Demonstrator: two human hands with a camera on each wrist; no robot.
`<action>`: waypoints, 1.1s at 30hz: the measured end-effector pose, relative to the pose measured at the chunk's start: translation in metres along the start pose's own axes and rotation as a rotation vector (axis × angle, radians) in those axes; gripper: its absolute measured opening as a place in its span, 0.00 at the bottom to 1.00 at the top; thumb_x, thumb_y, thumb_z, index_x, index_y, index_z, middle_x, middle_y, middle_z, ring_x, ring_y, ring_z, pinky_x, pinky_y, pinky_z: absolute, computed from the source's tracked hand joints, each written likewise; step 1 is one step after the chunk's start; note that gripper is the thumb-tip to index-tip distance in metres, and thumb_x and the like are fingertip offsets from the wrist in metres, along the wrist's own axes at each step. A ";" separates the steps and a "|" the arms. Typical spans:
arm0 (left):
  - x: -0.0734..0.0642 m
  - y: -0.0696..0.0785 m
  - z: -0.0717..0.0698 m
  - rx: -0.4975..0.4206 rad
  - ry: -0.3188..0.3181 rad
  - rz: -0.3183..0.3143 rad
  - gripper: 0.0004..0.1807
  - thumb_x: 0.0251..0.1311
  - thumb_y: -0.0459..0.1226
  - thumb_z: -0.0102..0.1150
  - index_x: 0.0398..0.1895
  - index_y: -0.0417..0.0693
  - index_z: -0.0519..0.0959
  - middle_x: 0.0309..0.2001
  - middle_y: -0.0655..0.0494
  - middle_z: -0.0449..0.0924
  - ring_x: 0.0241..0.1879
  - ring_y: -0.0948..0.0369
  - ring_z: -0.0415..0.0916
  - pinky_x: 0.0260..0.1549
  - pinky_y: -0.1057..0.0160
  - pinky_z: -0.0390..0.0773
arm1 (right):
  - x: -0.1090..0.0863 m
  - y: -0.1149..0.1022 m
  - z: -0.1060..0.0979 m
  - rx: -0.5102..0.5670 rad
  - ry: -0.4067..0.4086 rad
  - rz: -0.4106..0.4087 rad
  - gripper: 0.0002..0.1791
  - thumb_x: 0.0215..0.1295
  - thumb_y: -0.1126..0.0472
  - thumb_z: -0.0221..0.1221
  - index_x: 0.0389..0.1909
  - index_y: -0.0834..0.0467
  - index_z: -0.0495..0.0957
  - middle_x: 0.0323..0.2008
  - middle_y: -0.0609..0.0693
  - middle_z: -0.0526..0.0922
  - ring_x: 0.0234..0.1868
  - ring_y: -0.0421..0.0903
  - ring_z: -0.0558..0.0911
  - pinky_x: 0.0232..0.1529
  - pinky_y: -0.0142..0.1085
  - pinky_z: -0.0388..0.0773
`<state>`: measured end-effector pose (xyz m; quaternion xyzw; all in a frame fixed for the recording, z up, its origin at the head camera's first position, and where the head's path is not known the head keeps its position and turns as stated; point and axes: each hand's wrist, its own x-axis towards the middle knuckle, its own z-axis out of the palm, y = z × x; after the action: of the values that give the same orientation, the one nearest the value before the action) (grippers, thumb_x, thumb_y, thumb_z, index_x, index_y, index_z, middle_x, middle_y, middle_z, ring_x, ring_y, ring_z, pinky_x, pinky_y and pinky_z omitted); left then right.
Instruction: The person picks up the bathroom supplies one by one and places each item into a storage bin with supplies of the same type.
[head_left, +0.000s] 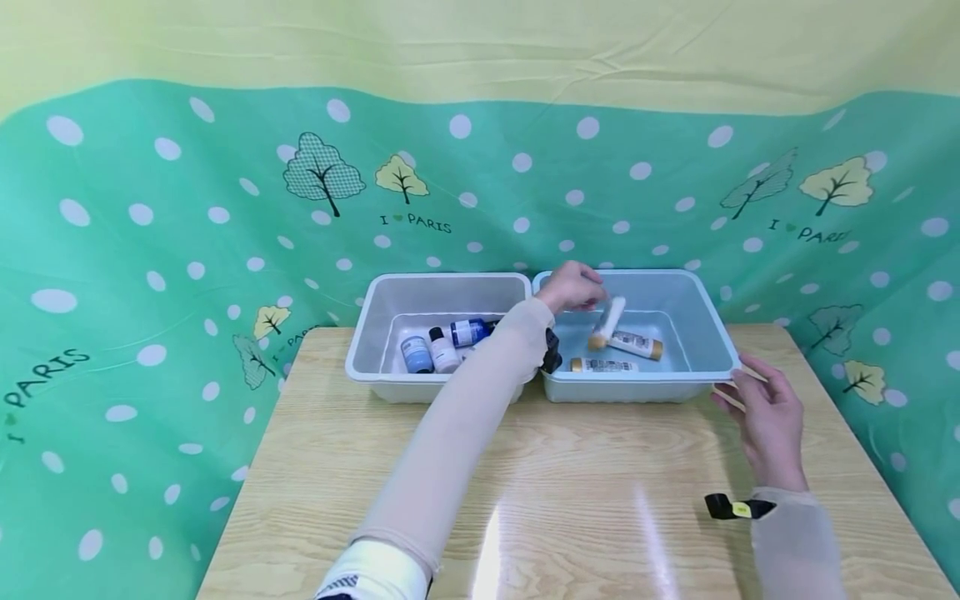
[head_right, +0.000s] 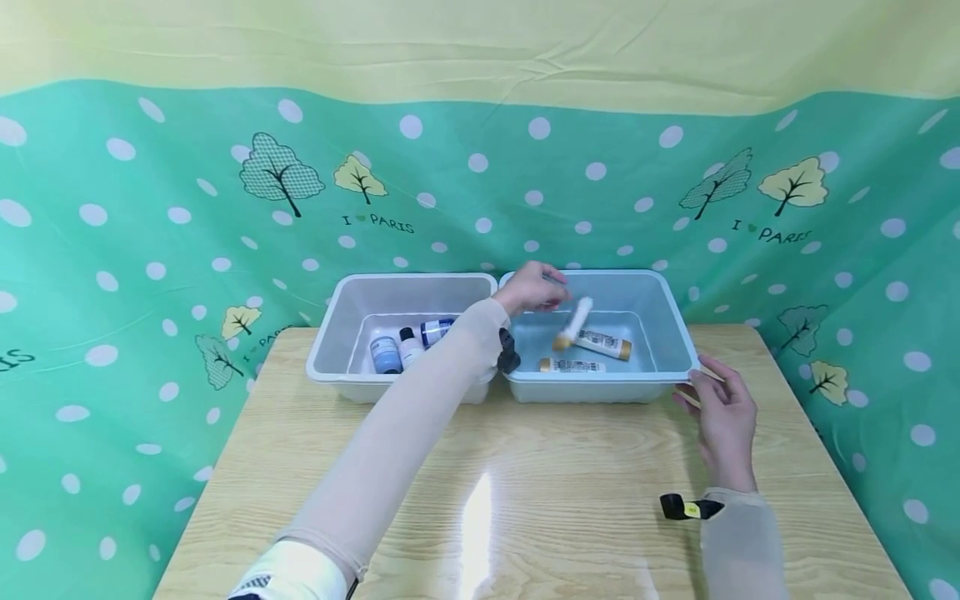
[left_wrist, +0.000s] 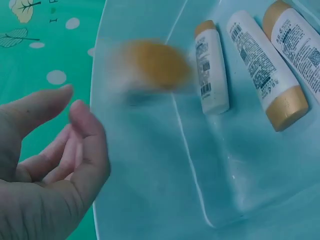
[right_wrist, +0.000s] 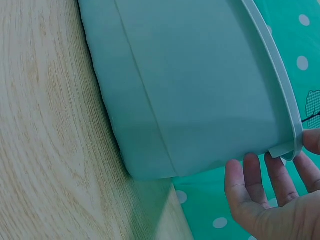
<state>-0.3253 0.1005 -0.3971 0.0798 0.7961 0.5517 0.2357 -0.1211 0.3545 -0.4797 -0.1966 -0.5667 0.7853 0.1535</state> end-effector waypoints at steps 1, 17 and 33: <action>0.000 0.001 0.000 -0.009 0.013 0.006 0.19 0.62 0.31 0.67 0.57 0.38 0.79 0.40 0.49 0.83 0.31 0.57 0.80 0.28 0.67 0.82 | 0.000 0.000 0.000 0.001 0.000 -0.001 0.27 0.66 0.61 0.67 0.66 0.56 0.73 0.49 0.49 0.82 0.42 0.46 0.87 0.43 0.40 0.84; -0.005 0.003 -0.006 -0.042 0.083 -0.019 0.17 0.61 0.32 0.69 0.52 0.40 0.81 0.41 0.52 0.83 0.39 0.57 0.83 0.35 0.64 0.86 | 0.004 -0.001 0.000 -0.023 0.015 0.004 0.27 0.67 0.59 0.66 0.67 0.55 0.73 0.51 0.48 0.80 0.42 0.44 0.86 0.43 0.38 0.83; -0.022 0.004 -0.023 -0.189 -0.077 0.068 0.20 0.62 0.34 0.69 0.56 0.38 0.79 0.42 0.49 0.84 0.41 0.54 0.84 0.40 0.59 0.86 | 0.002 -0.008 0.005 -0.036 0.131 0.005 0.24 0.67 0.64 0.66 0.63 0.60 0.76 0.46 0.50 0.77 0.39 0.43 0.82 0.38 0.29 0.84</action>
<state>-0.3171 0.0739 -0.3808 0.1051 0.7275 0.6286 0.2539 -0.1255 0.3539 -0.4708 -0.2517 -0.5689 0.7608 0.1848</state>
